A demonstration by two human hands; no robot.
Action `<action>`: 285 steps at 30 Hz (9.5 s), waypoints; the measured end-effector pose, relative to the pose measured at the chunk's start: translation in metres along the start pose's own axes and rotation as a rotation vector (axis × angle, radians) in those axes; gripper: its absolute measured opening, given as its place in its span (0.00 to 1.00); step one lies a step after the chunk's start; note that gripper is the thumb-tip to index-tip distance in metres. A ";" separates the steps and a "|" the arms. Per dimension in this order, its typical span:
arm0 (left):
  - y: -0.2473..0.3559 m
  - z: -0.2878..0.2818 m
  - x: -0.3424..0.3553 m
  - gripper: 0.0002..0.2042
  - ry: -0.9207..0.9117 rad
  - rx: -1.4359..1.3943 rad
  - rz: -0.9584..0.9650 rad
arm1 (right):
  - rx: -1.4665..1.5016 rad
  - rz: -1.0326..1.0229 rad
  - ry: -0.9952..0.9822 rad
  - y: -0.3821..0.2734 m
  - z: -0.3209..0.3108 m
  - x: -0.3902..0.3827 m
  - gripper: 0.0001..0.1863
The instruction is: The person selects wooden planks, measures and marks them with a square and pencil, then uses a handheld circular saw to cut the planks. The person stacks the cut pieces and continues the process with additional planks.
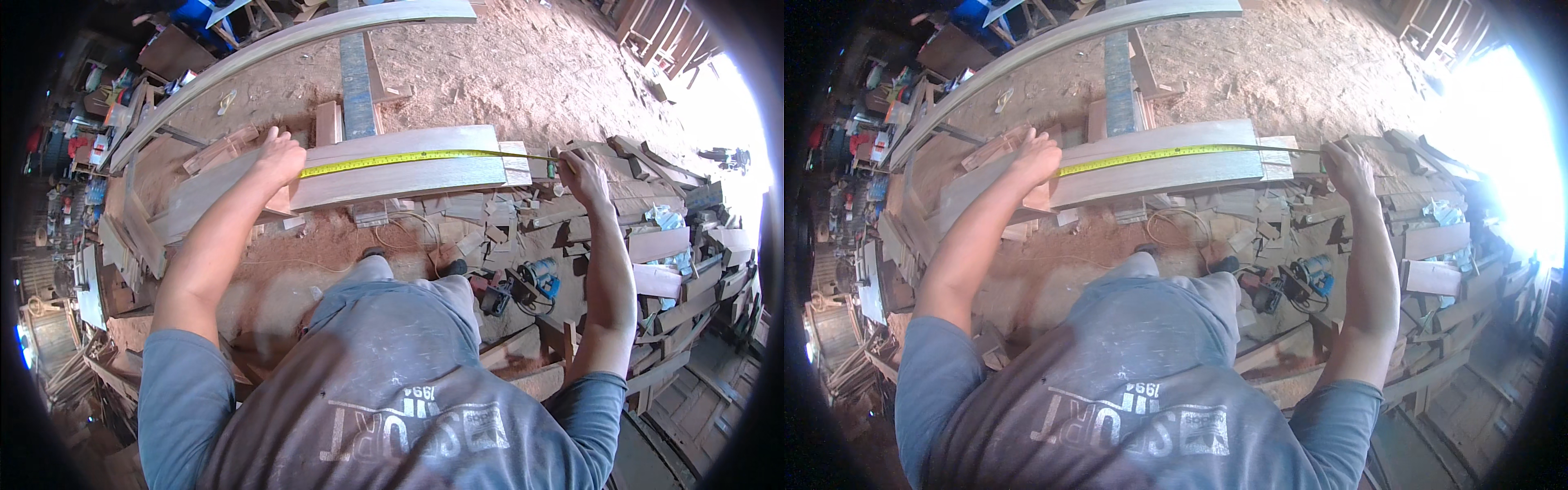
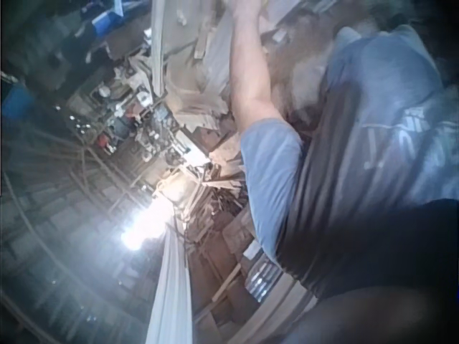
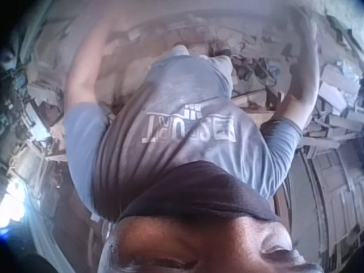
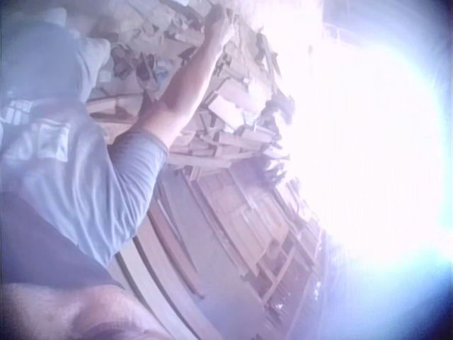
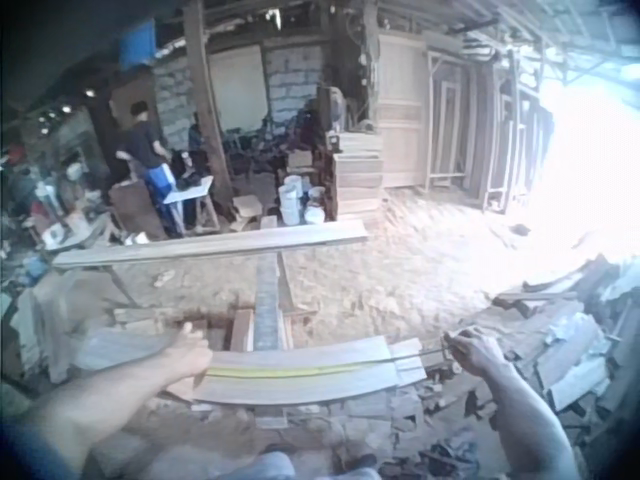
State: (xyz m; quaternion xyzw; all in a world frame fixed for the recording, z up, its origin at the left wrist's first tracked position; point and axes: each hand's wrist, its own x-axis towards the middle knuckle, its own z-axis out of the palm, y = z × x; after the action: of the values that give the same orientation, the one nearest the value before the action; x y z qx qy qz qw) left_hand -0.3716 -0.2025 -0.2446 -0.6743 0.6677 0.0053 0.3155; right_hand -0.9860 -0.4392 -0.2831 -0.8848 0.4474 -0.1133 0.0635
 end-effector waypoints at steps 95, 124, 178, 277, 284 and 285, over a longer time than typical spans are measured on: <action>0.178 0.091 -0.081 0.38 -0.356 -2.887 -0.563 | 1.805 1.028 -0.341 -0.236 0.094 -0.261 0.49; -0.069 0.364 -0.516 0.29 1.885 -2.703 -1.327 | 1.249 0.126 -1.542 -0.777 0.114 0.008 0.35; 0.142 0.733 -0.275 0.35 0.453 -1.505 -1.687 | 0.815 0.505 -0.997 -0.669 0.995 0.245 0.35; 0.137 0.718 -0.237 0.35 0.303 -1.449 -1.337 | 0.033 0.072 -0.214 -0.741 1.020 0.173 0.53; 0.160 0.755 -0.214 0.29 0.212 -1.370 -1.969 | 1.580 0.575 -1.651 -0.805 0.899 0.016 0.08; 0.161 0.745 -0.211 0.26 0.228 -1.476 -2.066 | 1.565 0.603 -1.788 -0.825 0.865 0.000 0.08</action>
State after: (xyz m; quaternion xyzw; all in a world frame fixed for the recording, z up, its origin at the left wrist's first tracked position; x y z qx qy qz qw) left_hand -0.2312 0.3241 -0.8180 -0.8893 -0.3040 0.0691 -0.3346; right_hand -0.1224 0.0584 -0.9423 -0.2352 0.2444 0.3149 0.8865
